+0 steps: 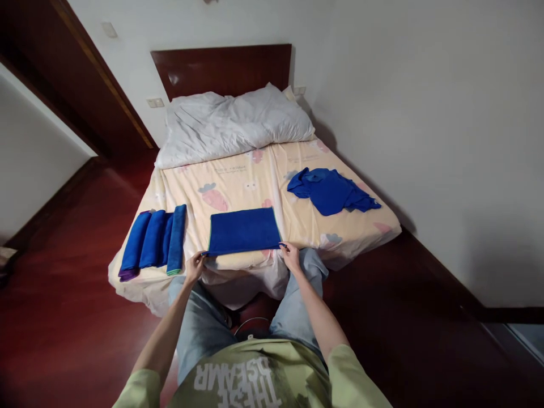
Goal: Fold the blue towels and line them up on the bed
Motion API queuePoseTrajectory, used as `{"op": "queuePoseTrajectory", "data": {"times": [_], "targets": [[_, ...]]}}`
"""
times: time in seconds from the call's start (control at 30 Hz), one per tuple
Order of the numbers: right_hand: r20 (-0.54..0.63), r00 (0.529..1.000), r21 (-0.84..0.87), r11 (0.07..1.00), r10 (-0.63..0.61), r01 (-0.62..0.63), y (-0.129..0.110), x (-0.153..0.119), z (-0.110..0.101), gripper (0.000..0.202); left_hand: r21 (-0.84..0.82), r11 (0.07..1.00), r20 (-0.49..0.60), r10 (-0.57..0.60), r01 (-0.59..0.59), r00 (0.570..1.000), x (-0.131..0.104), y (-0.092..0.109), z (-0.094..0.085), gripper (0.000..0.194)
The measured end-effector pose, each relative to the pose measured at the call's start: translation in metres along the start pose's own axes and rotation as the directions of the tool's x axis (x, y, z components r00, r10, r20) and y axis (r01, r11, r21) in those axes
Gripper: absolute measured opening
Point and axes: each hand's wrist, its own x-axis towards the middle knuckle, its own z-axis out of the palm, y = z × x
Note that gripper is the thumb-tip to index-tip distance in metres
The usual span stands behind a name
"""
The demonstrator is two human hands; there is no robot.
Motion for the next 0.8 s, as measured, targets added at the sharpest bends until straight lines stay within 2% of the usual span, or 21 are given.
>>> {"op": "queuePoseTrajectory", "data": {"times": [0.13, 0.27, 0.5, 0.8], "targets": [[-0.025, 1.0, -0.048, 0.999, 0.011, -0.012, 0.003, 0.004, -0.003, 0.055, 0.068, 0.997, -0.02, 0.021, -0.02, 1.0, 0.002, 0.013, -0.001, 0.042], [0.01, 0.999, -0.078, 0.997, 0.03, -0.029, 0.008, 0.011, -0.003, 0.059, 0.103, 0.995, 0.003, -0.001, 0.001, 1.0, -0.003, 0.018, 0.0, 0.04], [0.039, 0.997, -0.108, 0.992, 0.063, -0.058, 0.014, 0.025, 0.005, 0.054, 0.126, 0.991, -0.014, -0.049, 0.051, 0.999, -0.004, 0.014, 0.008, 0.04], [-0.012, 0.992, -0.211, 0.97, 0.122, -0.122, 0.02, 0.027, 0.012, 0.036, 0.2, 0.977, -0.04, -0.071, 0.078, 0.997, -0.001, 0.007, 0.016, 0.035]]}}
